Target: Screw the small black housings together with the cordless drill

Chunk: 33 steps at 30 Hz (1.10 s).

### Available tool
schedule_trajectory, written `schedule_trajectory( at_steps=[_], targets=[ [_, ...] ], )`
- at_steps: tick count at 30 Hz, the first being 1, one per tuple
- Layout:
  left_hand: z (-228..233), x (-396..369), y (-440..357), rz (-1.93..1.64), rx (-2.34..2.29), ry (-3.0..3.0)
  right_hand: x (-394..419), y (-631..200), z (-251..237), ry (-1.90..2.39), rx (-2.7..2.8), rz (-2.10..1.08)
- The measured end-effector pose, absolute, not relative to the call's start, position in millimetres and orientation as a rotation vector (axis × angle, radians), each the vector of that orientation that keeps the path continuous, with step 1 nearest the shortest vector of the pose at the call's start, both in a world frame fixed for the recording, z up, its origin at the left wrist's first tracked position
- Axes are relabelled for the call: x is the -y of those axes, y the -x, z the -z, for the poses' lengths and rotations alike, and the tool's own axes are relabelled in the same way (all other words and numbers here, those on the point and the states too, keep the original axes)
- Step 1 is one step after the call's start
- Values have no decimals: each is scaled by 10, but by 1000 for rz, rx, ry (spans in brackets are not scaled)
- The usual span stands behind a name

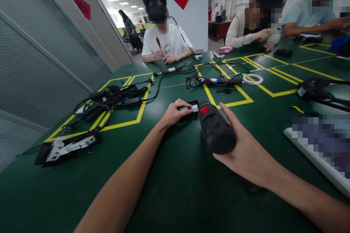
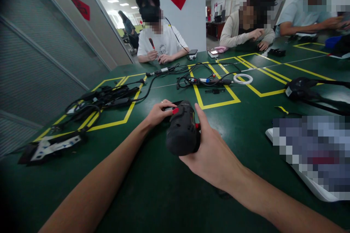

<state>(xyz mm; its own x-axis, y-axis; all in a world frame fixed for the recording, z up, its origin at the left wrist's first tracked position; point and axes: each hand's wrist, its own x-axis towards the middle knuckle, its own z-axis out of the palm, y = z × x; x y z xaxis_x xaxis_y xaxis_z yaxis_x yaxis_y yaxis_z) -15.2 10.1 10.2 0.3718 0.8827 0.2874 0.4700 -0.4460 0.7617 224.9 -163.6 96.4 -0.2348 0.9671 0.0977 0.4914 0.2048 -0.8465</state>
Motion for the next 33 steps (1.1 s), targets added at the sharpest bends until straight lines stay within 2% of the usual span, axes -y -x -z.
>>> schedule_trajectory(
  at_steps=[3,7,9,33],
  targets=[
    [-82,-115,171,-951,-1128,-2039,1590,-2255,-953,1260,1690,-975],
    [-71,-116,170,-977,-1102,-1995,1616,-2240,-956,1254,1543,-1426],
    [-76,-109,163,-1003,-1102,-1964,1651,-2231,-976,1249,1478,-1519],
    [-146,-85,161,-950,-1186,-2013,1755,-2245,-1075,1353,1488,-1546]
  ],
)
